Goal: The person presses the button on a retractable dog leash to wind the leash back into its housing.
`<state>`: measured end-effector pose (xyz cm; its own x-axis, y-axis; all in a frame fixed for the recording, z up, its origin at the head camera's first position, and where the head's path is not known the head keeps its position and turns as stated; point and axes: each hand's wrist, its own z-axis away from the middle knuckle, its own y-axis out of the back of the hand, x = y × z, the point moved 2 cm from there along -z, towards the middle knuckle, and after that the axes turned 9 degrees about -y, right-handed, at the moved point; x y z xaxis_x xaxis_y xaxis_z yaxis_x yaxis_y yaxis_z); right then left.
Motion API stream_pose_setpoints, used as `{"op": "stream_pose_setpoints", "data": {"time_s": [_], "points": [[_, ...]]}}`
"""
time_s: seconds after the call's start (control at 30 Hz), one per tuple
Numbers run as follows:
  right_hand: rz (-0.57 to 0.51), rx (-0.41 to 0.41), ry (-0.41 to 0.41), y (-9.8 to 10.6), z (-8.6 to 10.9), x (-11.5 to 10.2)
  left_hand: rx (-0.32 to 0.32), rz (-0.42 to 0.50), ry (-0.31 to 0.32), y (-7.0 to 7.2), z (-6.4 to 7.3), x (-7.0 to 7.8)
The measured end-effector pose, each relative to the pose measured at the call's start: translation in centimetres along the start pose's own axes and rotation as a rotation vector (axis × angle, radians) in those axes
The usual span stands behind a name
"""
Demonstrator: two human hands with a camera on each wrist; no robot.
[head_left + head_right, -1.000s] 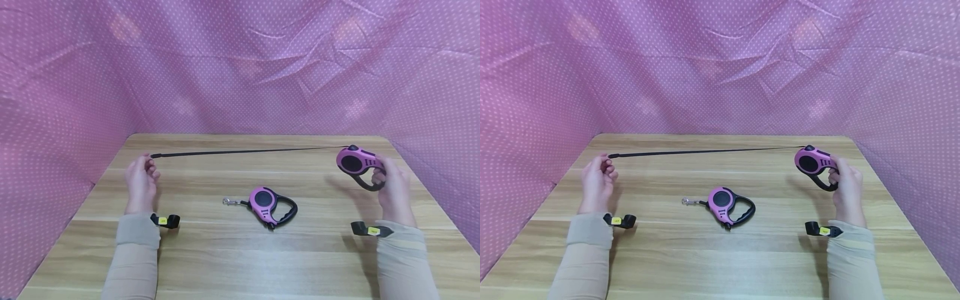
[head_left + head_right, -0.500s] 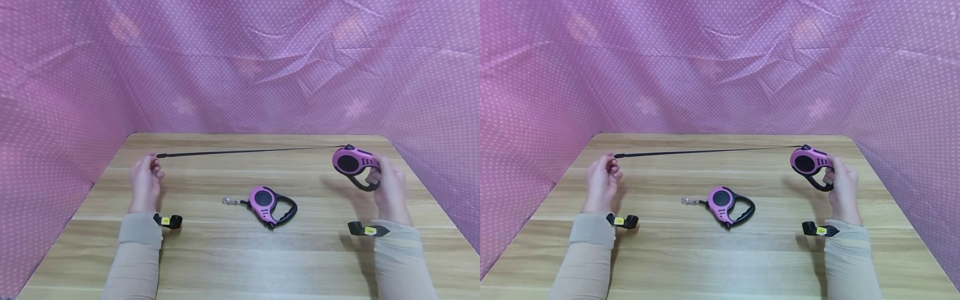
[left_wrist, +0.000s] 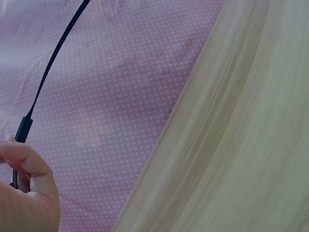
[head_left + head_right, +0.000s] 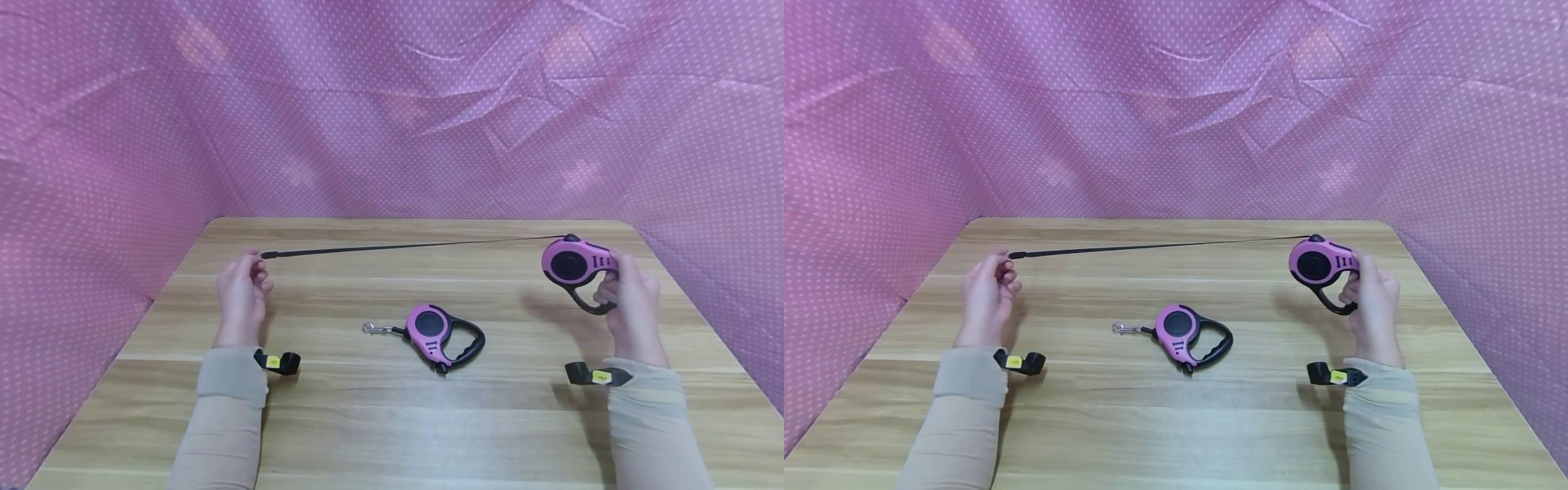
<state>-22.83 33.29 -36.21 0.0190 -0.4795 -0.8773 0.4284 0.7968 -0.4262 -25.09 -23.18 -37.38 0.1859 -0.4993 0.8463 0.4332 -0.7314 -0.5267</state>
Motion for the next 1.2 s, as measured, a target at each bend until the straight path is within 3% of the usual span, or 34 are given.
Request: {"op": "stream_pose_setpoints", "data": {"time_s": [0.83, 1.2], "points": [[0.02, -0.068, -0.061, -0.37, -0.11, 0.29, 0.029, -0.009, -0.01, -0.03, -0.04, 0.08], [0.028, -0.123, -0.069, -0.95, 0.03, 0.61, 0.004, -0.007, -0.011, -0.54, -0.15, -0.46]]}}
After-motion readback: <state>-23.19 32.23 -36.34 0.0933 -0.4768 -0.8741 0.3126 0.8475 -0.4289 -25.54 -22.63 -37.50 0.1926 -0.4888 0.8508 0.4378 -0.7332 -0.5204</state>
